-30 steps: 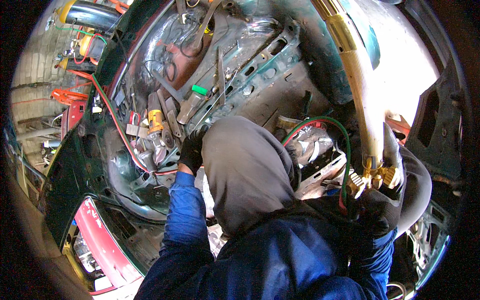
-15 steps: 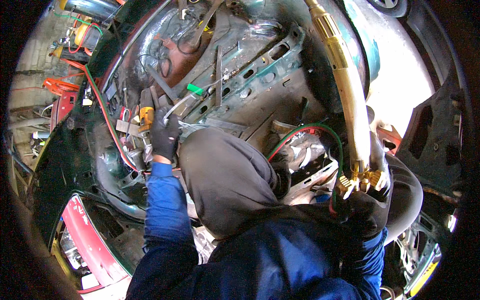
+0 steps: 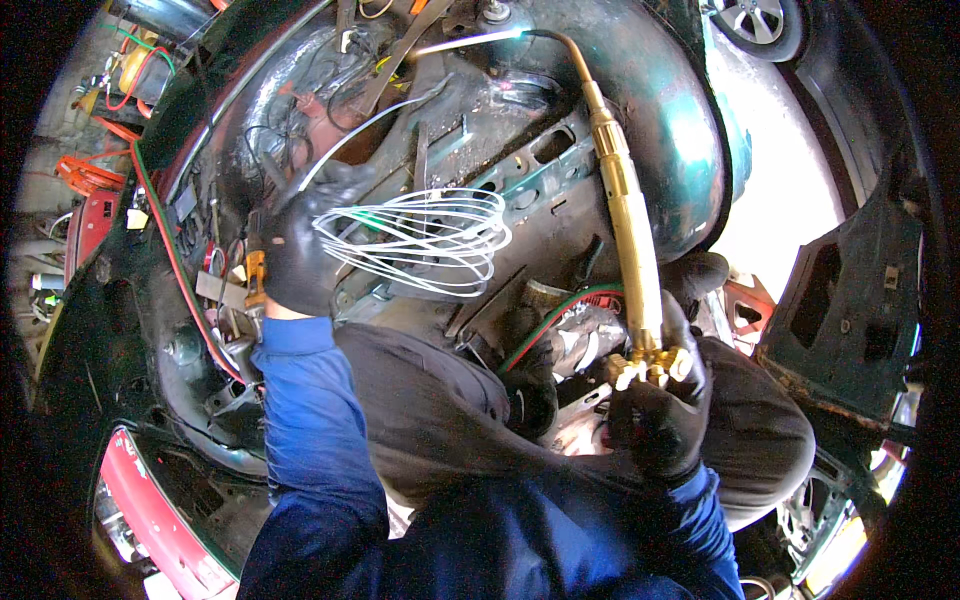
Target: The person uses a handheld welding torch to weld seams on a car's inner frame while feeding welding wire. They repeatedly reposition the torch and wire, occasionally using a hammer to tap the welded area. The work occurs under the open hood of a car in a workshop.
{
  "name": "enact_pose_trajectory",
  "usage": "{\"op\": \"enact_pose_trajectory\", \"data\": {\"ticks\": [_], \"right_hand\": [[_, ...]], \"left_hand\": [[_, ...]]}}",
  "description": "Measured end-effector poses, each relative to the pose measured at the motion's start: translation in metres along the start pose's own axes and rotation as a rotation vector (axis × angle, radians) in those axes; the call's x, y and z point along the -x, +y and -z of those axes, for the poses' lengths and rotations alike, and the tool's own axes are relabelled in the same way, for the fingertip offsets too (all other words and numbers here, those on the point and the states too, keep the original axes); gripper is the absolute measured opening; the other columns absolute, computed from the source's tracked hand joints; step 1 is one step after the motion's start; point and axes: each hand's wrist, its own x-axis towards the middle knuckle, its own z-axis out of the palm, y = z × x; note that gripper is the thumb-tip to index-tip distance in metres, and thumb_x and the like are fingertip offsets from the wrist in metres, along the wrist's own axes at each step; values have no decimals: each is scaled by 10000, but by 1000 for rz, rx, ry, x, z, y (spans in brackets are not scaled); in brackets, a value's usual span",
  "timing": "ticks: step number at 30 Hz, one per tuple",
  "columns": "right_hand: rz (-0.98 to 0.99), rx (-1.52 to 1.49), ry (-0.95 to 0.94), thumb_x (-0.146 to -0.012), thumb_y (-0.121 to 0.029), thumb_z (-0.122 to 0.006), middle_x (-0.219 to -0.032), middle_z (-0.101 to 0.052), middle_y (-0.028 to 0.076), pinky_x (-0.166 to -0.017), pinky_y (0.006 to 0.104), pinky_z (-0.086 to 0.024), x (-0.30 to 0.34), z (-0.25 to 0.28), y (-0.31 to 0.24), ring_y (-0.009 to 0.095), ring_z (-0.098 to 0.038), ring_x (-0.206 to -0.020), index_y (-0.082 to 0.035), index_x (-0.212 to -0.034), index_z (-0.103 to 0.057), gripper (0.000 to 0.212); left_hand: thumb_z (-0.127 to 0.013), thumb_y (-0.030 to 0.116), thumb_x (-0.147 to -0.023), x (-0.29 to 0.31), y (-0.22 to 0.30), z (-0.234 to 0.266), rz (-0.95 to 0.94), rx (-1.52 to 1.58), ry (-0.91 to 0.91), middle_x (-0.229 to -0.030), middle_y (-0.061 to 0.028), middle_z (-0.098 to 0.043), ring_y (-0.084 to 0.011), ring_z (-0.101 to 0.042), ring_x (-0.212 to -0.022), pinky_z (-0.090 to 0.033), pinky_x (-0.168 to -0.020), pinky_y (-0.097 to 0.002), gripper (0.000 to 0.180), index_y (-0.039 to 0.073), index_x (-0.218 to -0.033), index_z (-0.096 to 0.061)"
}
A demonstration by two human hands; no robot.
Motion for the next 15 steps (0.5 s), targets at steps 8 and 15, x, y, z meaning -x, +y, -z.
{"op": "enact_pose_trajectory", "data": {"ticks": [8,15], "right_hand": [[-188,3,-21,-869,-48,-694,-1128,-707,126,-708,293,-597,-30,-6,36,173,-698,-829,17,-1615,-365,819],[-281,3,-63,-873,-5,-688,-1215,-695,132,-773,307,-596,-54,-12,43,179,-696,-925,6,-1615,-383,802]], "left_hand": [[-596,401,-1058,-26,-80,-41,168,455,13,-904,-76,-691,-271,-724,-898,-563,-733,-378,330,100,-1181,-654],[-509,552,-1096,-35,-104,-52,-52,189,37,-695,-17,-524,-159,-569,-637,-525,-650,-339,506,64,-1047,-633]]}}
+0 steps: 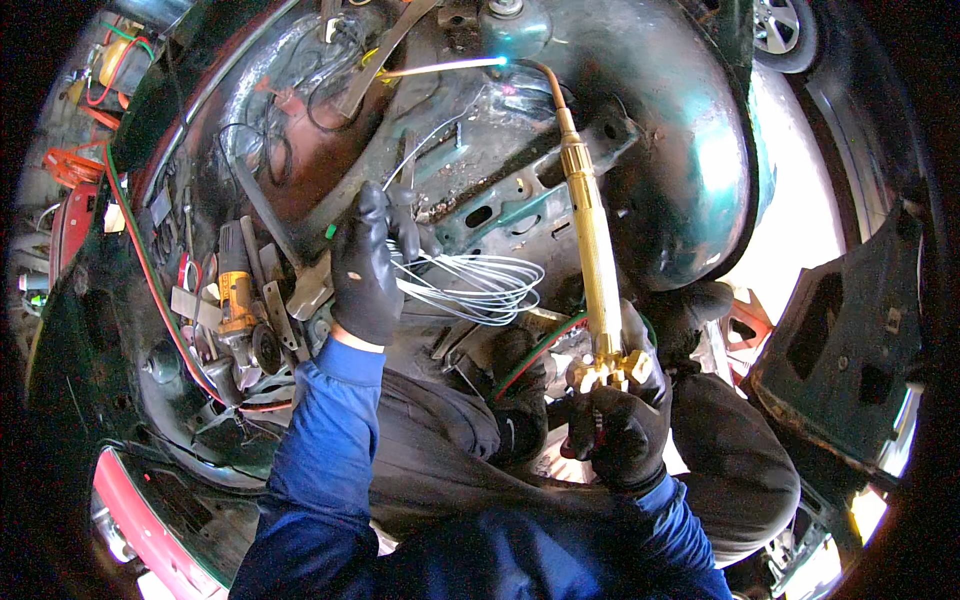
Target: The person uses a handheld welding torch to weld seams on a car's inner frame while feeding welding wire. They repeatedly reposition the torch and wire, occasionally using a hammer to tap the welded area. The work occurs under the open hood of a car in a workshop.
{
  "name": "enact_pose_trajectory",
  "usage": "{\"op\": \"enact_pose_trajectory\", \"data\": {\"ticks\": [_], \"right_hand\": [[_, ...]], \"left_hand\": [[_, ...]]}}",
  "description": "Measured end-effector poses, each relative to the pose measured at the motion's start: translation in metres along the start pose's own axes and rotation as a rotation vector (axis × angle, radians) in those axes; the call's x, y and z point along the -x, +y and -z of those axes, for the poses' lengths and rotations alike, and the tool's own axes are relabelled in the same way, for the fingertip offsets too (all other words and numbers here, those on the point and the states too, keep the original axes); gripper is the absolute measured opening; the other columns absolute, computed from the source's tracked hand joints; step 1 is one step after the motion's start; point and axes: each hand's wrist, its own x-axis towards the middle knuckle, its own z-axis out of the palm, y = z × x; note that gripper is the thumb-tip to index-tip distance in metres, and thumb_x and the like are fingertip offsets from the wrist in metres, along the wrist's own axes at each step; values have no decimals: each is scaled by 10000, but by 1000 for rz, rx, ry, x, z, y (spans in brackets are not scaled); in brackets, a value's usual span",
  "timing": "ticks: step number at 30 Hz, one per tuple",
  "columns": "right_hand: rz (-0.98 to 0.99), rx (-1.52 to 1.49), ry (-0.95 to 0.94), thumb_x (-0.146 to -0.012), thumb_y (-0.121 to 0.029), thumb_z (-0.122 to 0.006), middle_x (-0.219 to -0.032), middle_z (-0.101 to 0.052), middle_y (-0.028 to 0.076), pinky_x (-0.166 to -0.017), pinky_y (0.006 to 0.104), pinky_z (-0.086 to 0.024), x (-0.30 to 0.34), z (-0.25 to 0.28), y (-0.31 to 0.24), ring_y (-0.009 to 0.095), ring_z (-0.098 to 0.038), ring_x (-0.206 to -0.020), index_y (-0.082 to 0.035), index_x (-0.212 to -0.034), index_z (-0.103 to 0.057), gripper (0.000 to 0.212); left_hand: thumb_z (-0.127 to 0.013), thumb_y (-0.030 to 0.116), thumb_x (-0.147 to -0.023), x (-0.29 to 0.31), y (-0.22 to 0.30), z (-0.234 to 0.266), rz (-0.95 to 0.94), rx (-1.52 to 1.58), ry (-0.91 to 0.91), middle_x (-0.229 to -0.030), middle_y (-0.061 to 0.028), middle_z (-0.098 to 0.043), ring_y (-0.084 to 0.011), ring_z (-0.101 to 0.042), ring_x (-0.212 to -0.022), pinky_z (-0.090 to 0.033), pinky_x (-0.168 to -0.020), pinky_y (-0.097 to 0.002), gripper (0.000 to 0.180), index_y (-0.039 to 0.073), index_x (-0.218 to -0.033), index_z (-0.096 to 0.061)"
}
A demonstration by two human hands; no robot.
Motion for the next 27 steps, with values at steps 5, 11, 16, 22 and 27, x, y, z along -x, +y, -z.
{"op": "enact_pose_trajectory", "data": {"ticks": [5,11,16,22,27], "right_hand": [[-36,-14,-20,-876,26,-684,-1278,-687,136,-819,317,-595,-7,-2,-2,183,-695,-994,-2,-1614,-395,793],[-32,-40,-15,-879,63,-679,-1352,-676,141,-875,330,-594,-10,-13,-11,189,-694,-1076,-11,-1613,-411,785],[-4,-16,46,-876,66,-691,-1226,-721,125,-845,346,-621,-7,3,6,192,-724,-976,-56,-1636,-387,827],[-19,-57,120,-901,88,-670,-1121,-751,118,-785,332,-638,-13,10,31,190,-741,-903,-54,-1637,-369,808],[-20,-46,118,-932,57,-668,-1145,-750,119,-821,325,-627,-19,9,37,187,-737,-948,-38,-1628,-384,758]], "left_hand": [[-424,555,-1126,10,7,-15,89,-411,33,-623,4,-481,-126,-471,-529,-476,-563,-336,532,71,-1037,-628],[-519,383,-1134,23,-32,5,37,-741,-15,-704,38,-511,-67,-447,-605,-375,-546,-270,343,99,-1122,-710],[-564,398,-1117,19,17,-14,127,-593,44,-630,37,-506,-90,-466,-495,-469,-555,-297,391,67,-1277,-697],[-578,353,-1113,-4,30,3,100,-332,-68,-596,5,-489,-105,-491,-496,-505,-580,-307,384,33,-1300,-681],[-587,289,-1107,-2,21,12,79,-327,-65,-688,-15,-549,-95,-513,-550,-518,-589,-292,369,5,-1330,-663]]}}
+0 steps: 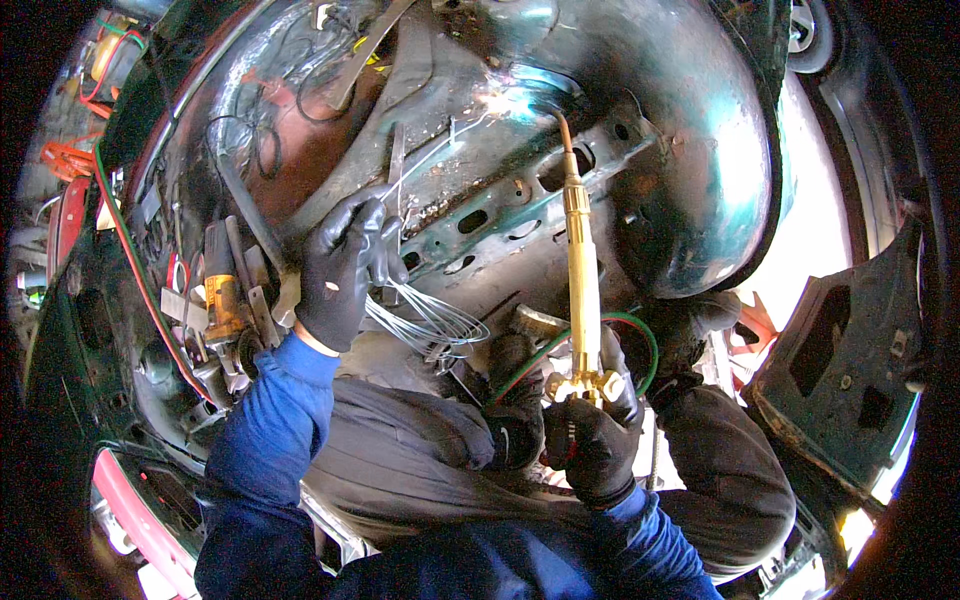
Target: The person uses a handheld welding torch to weld seams on a car's inner frame while feeding welding wire. They repeatedly reposition the torch and wire, occasionally using a hammer to tap the welded area. The work occurs under the open hood of a car in a workshop.
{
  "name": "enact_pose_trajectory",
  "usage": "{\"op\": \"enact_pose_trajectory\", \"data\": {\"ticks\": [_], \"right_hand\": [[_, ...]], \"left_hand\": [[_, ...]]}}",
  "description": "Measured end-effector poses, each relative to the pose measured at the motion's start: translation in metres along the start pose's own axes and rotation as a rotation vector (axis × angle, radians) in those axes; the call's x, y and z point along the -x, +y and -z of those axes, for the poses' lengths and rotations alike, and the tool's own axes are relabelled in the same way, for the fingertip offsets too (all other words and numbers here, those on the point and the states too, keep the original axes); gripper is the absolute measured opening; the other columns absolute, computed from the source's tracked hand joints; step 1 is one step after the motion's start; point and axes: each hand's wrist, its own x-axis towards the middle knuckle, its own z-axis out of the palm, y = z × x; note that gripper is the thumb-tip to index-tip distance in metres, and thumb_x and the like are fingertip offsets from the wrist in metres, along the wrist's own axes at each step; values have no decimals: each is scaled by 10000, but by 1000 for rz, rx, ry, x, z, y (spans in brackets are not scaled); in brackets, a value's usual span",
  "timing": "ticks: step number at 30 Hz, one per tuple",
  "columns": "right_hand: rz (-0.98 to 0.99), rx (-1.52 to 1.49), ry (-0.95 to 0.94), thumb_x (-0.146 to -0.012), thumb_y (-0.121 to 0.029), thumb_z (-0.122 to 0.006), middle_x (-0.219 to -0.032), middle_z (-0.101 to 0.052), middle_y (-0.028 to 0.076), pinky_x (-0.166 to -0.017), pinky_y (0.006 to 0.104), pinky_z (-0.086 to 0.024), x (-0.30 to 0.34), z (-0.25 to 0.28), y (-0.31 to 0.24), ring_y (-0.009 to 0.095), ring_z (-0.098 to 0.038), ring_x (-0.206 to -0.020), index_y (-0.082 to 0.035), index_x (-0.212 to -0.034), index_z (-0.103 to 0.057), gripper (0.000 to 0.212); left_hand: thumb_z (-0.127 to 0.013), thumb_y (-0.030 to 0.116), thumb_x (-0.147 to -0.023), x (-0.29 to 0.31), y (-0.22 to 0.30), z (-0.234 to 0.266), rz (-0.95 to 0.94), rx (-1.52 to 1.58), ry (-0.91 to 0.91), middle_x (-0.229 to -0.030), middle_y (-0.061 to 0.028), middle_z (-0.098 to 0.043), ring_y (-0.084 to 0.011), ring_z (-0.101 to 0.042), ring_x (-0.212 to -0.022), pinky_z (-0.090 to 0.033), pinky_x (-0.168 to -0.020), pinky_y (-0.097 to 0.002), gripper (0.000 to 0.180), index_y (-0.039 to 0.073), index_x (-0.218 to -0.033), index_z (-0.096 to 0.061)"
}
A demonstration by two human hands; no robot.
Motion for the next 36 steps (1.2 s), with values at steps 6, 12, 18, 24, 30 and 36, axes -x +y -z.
{"op": "enact_pose_trajectory", "data": {"ticks": [6,12,18,24,30,36], "right_hand": [[107,-41,13,-1020,-168,-671,-1206,-714,68,-862,286,-562,-10,-34,-9,130,-681,-987,-30,-1623,-403,674],[135,-150,72,-974,94,-571,-1287,-682,120,-905,342,-610,-14,-60,-6,179,-698,-1048,-2,-1592,-447,637],[191,132,54,-961,129,-576,-1321,-664,120,-971,359,-597,-31,-61,10,195,-687,-1088,0,-1619,-395,695],[214,246,66,-960,130,-585,-1354,-655,138,-984,357,-587,-36,-57,21,199,-678,-1111,16,-1617,-393,694],[234,151,73,-945,99,-627,-1344,-659,127,-1004,341,-563,-40,-55,28,188,-660,-1148,41,-1594,-425,683],[291,291,66,-930,66,-674,-1326,-670,106,-1003,323,-544,-44,-45,33,170,-652,-1129,40,-1588,-442,699]], "left_hand": [[-576,242,-1107,1,-5,-1,-8,-46,29,-793,-30,-621,-98,-536,-567,-539,-615,-295,366,-20,-1350,-655],[-563,240,-1111,2,-26,3,-27,-7,21,-828,-56,-675,-106,-537,-542,-553,-619,-304,374,-28,-1357,-651],[-548,253,-1119,2,-22,-2,-27,-71,49,-815,-54,-660,-82,-505,-516,-537,-585,-307,374,-27,-1336,-667],[-553,246,-1117,-2,-20,-2,-55,-95,42,-678,-43,-598,-79,-510,-510,-537,-586,-311,365,-22,-1335,-669],[-549,207,-1116,-1,-17,-6,-48,-160,68,-661,-31,-582,-79,-497,-489,-524,-579,-301,328,-12,-1320,-683],[-546,210,-1119,-4,-18,-7,-54,-139,64,-590,-2,-526,-75,-467,-461,-512,-564,-288,326,-4,-1323,-684]]}}
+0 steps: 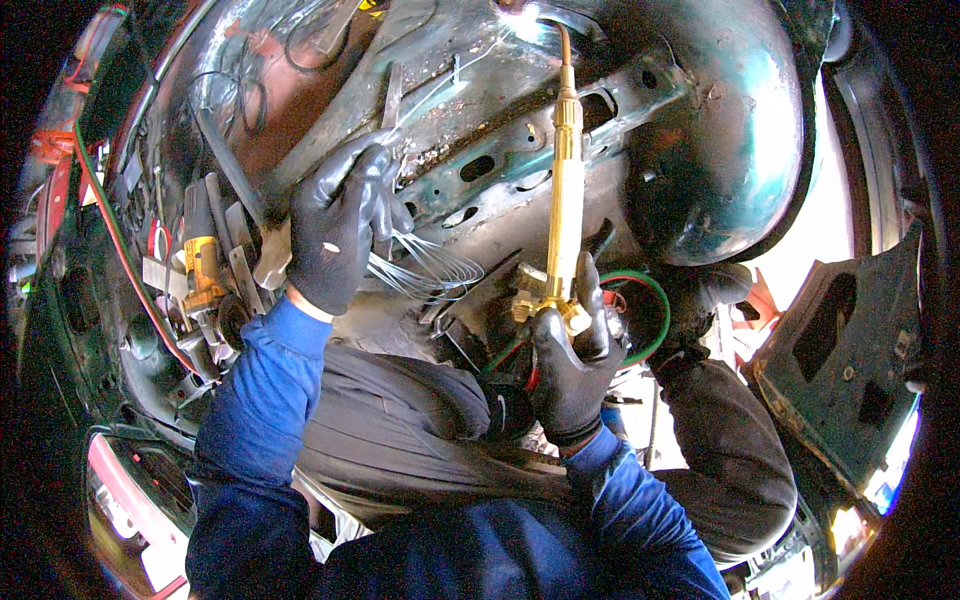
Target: The person uses a handheld welding torch to weld seams on a car's inner frame while feeding welding wire. They repeatedly reposition the torch and wire, occasionally using a hammer to tap the welded area. The work occurs under the open hood of a car in a workshop.
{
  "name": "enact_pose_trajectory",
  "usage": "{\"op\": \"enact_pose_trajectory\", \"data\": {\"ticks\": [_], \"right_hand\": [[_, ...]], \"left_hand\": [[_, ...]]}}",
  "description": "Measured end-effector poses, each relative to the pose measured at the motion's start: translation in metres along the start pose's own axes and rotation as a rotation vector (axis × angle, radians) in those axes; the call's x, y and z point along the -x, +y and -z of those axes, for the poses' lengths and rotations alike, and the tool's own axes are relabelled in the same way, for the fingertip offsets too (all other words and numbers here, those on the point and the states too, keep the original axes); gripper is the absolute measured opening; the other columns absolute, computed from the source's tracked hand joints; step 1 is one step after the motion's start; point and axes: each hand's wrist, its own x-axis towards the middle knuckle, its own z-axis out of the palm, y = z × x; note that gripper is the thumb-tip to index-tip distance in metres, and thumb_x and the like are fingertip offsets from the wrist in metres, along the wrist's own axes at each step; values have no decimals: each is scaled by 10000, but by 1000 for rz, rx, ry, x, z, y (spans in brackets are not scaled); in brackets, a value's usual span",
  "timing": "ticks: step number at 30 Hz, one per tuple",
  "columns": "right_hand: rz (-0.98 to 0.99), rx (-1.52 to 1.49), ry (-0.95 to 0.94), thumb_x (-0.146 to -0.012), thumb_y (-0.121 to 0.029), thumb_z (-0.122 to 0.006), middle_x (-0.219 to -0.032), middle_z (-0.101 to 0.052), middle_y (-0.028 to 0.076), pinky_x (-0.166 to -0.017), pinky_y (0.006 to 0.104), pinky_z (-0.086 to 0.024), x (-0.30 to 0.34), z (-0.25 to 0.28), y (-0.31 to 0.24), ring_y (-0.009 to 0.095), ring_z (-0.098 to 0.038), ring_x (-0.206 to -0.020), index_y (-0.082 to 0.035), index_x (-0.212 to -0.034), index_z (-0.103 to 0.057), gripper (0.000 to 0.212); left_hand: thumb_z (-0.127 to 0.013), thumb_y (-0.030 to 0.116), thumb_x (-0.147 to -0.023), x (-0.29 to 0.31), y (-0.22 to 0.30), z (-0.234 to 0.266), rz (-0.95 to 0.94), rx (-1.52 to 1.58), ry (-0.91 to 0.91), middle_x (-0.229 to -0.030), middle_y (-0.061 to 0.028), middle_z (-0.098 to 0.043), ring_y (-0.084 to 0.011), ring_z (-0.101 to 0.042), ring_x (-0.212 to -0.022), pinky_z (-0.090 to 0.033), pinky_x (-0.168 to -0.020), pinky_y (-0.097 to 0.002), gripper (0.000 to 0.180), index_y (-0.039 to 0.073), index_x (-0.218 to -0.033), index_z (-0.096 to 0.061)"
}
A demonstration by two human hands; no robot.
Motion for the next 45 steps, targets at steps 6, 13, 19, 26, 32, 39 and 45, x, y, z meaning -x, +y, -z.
{"op": "enact_pose_trajectory", "data": {"ticks": [6,13,19,26,32,39,45], "right_hand": [[-29,-13,1,-936,65,-682,-1318,-674,96,-993,309,-543,-2,0,-2,156,-652,-1113,32,-1597,-433,707],[-1,44,-6,-941,65,-682,-1327,-671,96,-982,302,-544,-2,3,0,150,-651,-1107,31,-1597,-435,702],[-43,-74,5,-936,66,-682,-1375,-657,105,-1026,309,-527,-2,0,-2,154,-636,-1169,42,-1581,-454,685],[-63,-33,3,-938,68,-672,-1406,-644,108,-1063,318,-507,-3,2,-2,160,-622,-1208,31,-1583,-459,680],[-94,-98,-17,-959,83,-612,-1389,-649,108,-1044,335,-530,-3,0,-11,177,-644,-1185,12,-1597,-443,664],[-89,-135,10,-960,101,-574,-1395,-645,115,-1011,339,-561,-3,-3,-12,187,-659,-1183,10,-1593,-449,651],[-151,-113,-13,-961,84,-588,-1408,-641,118,-1001,331,-563,-4,-4,-24,179,-667,-1162,11,-1593,-449,651]], "left_hand": [[-546,227,-1123,-1,-4,1,4,4,-1,-558,7,-515,-60,-444,-435,-535,-585,-286,331,8,-1328,-684],[-549,220,-1119,-3,-6,0,-15,6,-14,-566,5,-528,-59,-450,-437,-529,-573,-282,321,8,-1315,-689],[-550,213,-1116,-4,-6,-1,3,-10,12,-573,0,-539,-64,-465,-441,-516,-554,-283,315,6,-1304,-694],[-551,216,-1116,-3,-3,-2,1,-1,-3,-563,-5,-536,-73,-467,-427,-516,-557,-292,319,0,-1302,-694],[-542,240,-1122,-4,-2,-1,22,-5,-17,-542,-4,-524,-72,-464,-425,-513,-561,-291,341,-4,-1312,-686],[-546,245,-1120,-4,-2,-1,2,-50,-11,-538,0,-520,-76,-468,-433,-510,-569,-288,343,5,-1327,-679],[-550,233,-1116,-4,-5,0,18,-24,-2,-542,-3,-521,-84,-475,-445,-512,-579,-295,336,2,-1318,-689]]}}
